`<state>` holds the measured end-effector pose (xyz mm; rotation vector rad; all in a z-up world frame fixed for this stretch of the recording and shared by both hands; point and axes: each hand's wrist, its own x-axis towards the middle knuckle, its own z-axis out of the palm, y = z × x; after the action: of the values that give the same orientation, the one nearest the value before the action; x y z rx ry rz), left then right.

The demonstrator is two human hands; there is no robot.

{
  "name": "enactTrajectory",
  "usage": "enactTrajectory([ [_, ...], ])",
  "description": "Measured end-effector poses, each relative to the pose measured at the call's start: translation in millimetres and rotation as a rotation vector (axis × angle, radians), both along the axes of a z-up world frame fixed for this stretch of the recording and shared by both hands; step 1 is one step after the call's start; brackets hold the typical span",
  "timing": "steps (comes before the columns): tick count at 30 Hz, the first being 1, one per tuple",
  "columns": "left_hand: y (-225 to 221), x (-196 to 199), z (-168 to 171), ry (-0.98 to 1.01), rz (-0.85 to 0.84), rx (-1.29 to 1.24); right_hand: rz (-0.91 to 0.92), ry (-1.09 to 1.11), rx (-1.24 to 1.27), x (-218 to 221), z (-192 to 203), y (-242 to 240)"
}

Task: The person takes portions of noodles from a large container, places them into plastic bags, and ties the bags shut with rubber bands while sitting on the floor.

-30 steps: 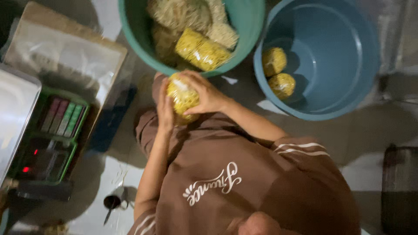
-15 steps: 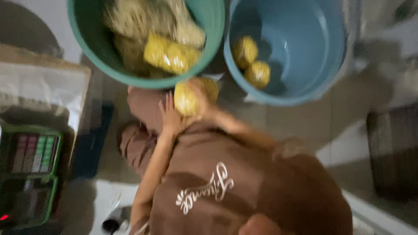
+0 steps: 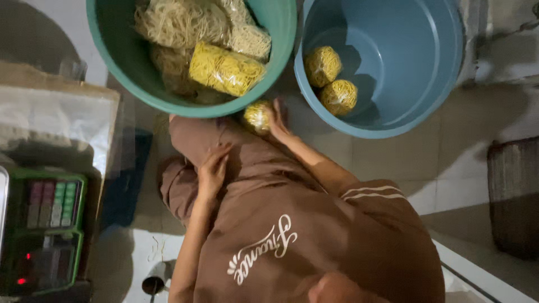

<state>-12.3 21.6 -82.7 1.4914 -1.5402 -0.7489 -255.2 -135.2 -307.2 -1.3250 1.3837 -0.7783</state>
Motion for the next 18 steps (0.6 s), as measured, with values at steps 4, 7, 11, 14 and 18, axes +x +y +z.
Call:
enactTrajectory([
  [4, 12.3, 9.9, 21.5, 0.062, 0.09, 0.041, 0.069, 0.207, 0.17, 26.9, 20.5, 2.7],
  [7, 14.2, 14.5, 14.7, 0.082, 0.147, 0.073, 0.19, 0.31, 0.058, 22.3, 3.4, -3.7],
  [11, 18.1, 17.6, 33.3, 0.037, 0.157, 0.114, 0.211, 0.331, -0.43, 6.2, 48.9, 11.9],
  [14, 23.2, 32.9, 23.5, 0.06, 0.2, 0.067, 0.126, 0.258, -0.559, -21.9, 80.0, 17.7],
  [18, 28.7, 50.9, 25.7, 0.067, 0.19, 0.105, 0.056, 0.287, -0.536, -86.0, 217.9, 21.9],
])
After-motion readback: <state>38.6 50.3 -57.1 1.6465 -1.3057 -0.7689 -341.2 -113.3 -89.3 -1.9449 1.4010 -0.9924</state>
